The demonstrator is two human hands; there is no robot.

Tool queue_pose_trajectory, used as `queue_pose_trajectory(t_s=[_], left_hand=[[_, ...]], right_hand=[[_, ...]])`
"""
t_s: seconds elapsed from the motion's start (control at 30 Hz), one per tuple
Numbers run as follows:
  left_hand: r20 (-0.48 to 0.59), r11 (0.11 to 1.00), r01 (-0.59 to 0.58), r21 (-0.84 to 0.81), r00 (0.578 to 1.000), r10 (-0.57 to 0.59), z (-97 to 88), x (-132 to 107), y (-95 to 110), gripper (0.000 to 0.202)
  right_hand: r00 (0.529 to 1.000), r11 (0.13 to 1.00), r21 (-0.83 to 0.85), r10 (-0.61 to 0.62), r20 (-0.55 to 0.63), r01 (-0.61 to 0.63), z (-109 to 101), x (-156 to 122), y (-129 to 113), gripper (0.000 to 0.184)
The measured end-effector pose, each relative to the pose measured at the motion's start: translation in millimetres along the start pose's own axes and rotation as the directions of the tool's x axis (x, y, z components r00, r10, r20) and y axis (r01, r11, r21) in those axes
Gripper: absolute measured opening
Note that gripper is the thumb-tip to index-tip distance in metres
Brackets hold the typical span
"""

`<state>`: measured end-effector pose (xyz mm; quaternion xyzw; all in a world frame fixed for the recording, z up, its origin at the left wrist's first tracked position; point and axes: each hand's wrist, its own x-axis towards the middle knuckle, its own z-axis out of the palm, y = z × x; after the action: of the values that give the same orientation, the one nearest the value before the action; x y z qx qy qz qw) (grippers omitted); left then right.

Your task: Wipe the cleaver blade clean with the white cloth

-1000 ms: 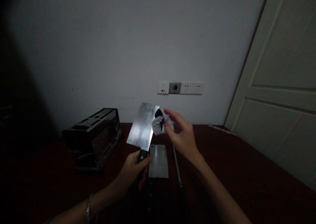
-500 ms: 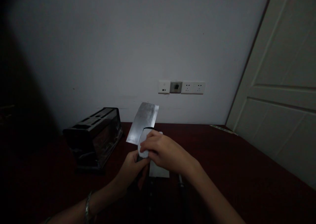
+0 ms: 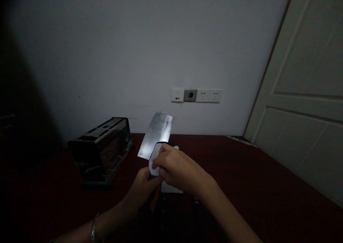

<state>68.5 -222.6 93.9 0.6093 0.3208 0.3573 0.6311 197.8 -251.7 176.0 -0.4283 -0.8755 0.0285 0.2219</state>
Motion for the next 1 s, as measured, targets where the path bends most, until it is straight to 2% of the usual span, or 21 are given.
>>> queue_pose_trajectory(t_s=[0.27,0.5,0.6,0.77,0.83,1.0], left_hand=[[0.013,1.0,0.031,-0.003,0.999,-0.031,3.0,-3.5,0.3,0.028],[-0.095,0.999,0.026,-0.021,0.995,-0.028,1.3,-5.0,8.3,0.021],[-0.046,1.0,0.023,-0.018,0.999,-0.024,2.1,-6.9,11.1,0.022],[0.022,0.996,0.024,-0.082,1.0,-0.022,3.7,-9.3,9.2,0.027],[0.025,0.996,0.023,-0.086,0.999,-0.021,3.9,-9.9,7.4,0.026],[0.004,0.999,-0.01,-0.048,1.0,0.01,3.5,-10.7,5.3,0.022]], right_hand=[[0.999,0.999,0.001,0.032,0.001,-0.032,-10.8,-3.1,-6.2,0.03],[0.998,0.994,0.086,-0.061,0.012,0.06,-14.2,-2.1,-9.4,0.045],[0.998,0.992,0.107,-0.061,-0.031,0.064,-16.8,-2.5,-5.5,0.036],[0.967,0.994,0.11,0.035,-0.254,-0.007,-25.8,-6.9,-0.9,0.023],[0.951,0.991,0.125,0.088,-0.298,-0.053,-31.3,-10.1,-2.1,0.021],[0.97,0.979,0.154,0.164,-0.181,-0.137,-38.5,-16.3,-6.7,0.02]])
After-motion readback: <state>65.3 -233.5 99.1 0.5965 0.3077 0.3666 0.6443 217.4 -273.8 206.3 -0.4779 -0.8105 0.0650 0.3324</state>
